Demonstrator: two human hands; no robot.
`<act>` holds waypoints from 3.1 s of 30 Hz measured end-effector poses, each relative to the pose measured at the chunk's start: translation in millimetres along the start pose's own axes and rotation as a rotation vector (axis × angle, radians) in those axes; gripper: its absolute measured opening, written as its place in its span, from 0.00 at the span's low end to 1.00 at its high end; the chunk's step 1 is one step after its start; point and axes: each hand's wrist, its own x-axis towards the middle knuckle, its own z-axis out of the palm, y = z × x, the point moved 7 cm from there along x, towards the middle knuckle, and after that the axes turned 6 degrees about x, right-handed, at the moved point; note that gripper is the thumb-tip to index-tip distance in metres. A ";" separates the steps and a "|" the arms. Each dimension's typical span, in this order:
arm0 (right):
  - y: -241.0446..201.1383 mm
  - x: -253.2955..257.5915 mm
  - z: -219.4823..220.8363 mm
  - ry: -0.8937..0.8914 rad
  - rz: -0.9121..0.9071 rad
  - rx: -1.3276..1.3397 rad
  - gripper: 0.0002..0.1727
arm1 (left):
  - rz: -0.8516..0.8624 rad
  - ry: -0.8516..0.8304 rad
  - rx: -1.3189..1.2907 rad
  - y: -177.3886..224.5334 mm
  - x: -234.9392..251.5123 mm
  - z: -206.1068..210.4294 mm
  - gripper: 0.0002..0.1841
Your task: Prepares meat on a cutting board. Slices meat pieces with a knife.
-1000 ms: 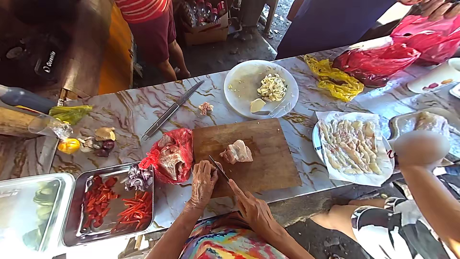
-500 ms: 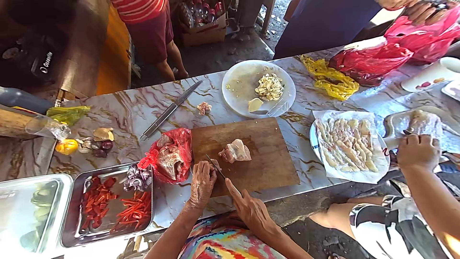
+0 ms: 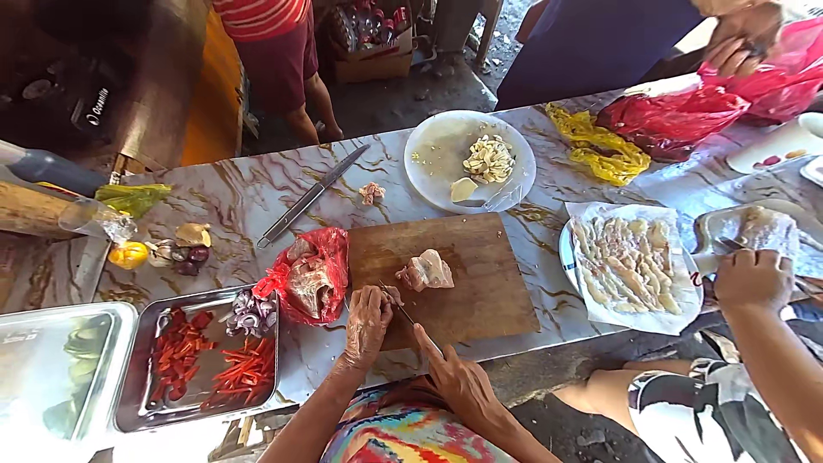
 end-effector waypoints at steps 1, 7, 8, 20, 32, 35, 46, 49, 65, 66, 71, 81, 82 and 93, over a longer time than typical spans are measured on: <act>2.3 -6.2 -2.0 0.020 -0.008 -0.014 0.29 | -0.006 -0.007 -0.002 0.3 -0.3 0.9 0.02; 0.3 0.1 -1.4 -0.065 0.056 0.028 0.30 | 0.009 0.014 -0.019 -0.8 -1.0 0.7 0.02; -1.1 6.2 0.9 -0.105 0.079 0.048 0.30 | 0.013 0.014 -0.018 -0.2 -1.2 1.3 0.02; -0.1 -9.5 -2.8 -0.152 0.082 -0.006 0.31 | 0.005 0.024 -0.001 2.2 -2.2 -1.4 0.02; 0.6 6.2 1.7 -0.112 0.052 0.008 0.31 | -0.039 0.044 0.049 -0.3 -0.7 -3.3 0.02; 14.5 1.3 -7.6 0.076 0.016 0.177 0.27 | -0.035 0.051 0.014 -1.4 -3.1 -4.9 0.03; 25.9 4.8 -26.0 0.230 0.017 0.390 0.26 | -0.071 0.004 -0.055 -2.2 -5.5 -7.6 0.11; 10.7 15.5 -15.8 0.194 -0.017 0.382 0.26 | -0.092 -0.008 -0.044 -2.8 -3.8 -7.6 0.09; 12.9 -21.8 -7.5 0.061 0.023 -0.003 0.27 | -0.143 -0.014 -0.084 -14.9 6.1 -8.8 0.06; 14.0 -20.4 -11.1 0.059 0.026 0.023 0.27 | -0.173 -0.023 -0.122 -18.8 5.3 -11.9 0.07; 10.6 -8.1 -27.5 0.186 0.008 0.154 0.26 | -0.201 0.035 -0.215 -24.8 2.8 -28.6 0.07; 26.7 15.5 -17.3 0.086 0.171 0.086 0.28 | -0.248 -0.077 -0.262 -14.2 6.5 -23.6 0.06; 30.6 14.1 -19.7 0.101 0.186 0.089 0.28 | -0.295 -0.123 -0.335 -12.0 8.8 -20.7 0.07; 22.3 13.6 -33.6 0.251 0.112 0.198 0.28 | -0.222 -0.265 -0.242 -11.7 20.5 -14.2 0.21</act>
